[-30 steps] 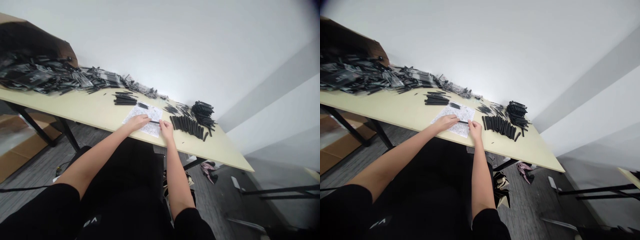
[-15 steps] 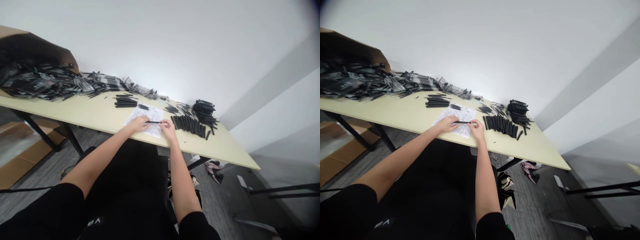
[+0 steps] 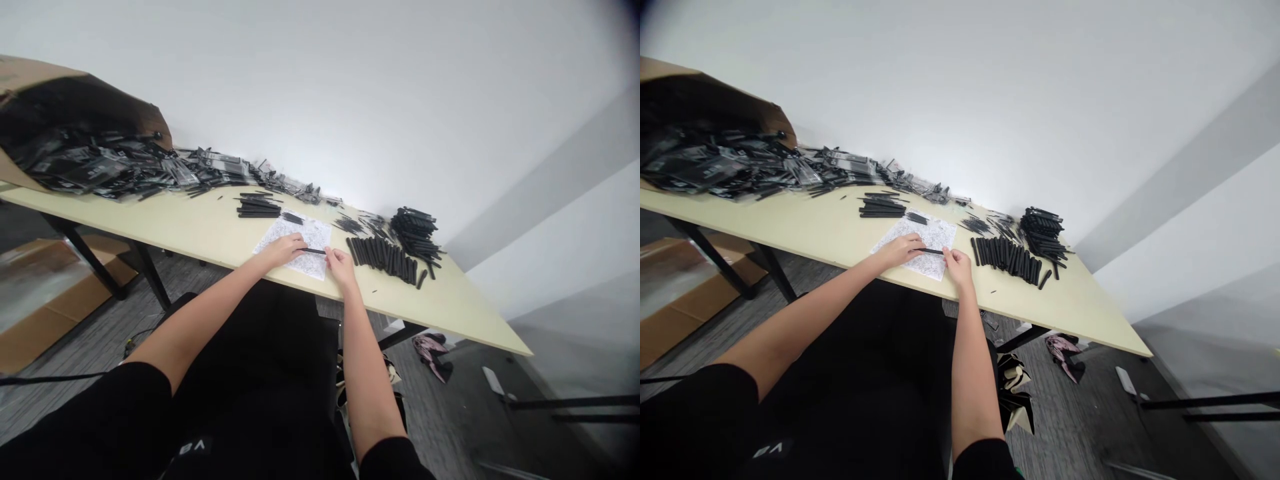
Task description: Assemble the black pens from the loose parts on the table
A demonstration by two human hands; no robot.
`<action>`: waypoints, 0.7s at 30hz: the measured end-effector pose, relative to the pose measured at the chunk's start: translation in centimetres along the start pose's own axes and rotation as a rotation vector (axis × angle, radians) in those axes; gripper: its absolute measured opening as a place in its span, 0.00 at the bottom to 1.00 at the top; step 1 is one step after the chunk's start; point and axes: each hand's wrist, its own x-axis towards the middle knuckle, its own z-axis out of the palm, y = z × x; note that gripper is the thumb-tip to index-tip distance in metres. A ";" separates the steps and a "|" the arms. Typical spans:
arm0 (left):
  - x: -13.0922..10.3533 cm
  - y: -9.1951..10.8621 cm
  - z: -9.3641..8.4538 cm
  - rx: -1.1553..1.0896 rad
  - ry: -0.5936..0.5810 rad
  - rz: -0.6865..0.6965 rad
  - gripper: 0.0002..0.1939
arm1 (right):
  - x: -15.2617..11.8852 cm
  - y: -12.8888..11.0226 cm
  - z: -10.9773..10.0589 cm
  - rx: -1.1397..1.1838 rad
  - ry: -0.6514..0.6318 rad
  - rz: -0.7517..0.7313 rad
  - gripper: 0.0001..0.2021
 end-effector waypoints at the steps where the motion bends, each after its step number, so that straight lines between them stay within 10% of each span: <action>1: 0.0 0.0 0.0 0.002 -0.004 -0.002 0.12 | 0.0 0.1 0.0 0.000 -0.016 0.007 0.25; 21: 0.1 -0.1 -0.1 -0.131 0.090 0.053 0.14 | 0.1 0.4 0.2 0.075 -0.017 -0.008 0.19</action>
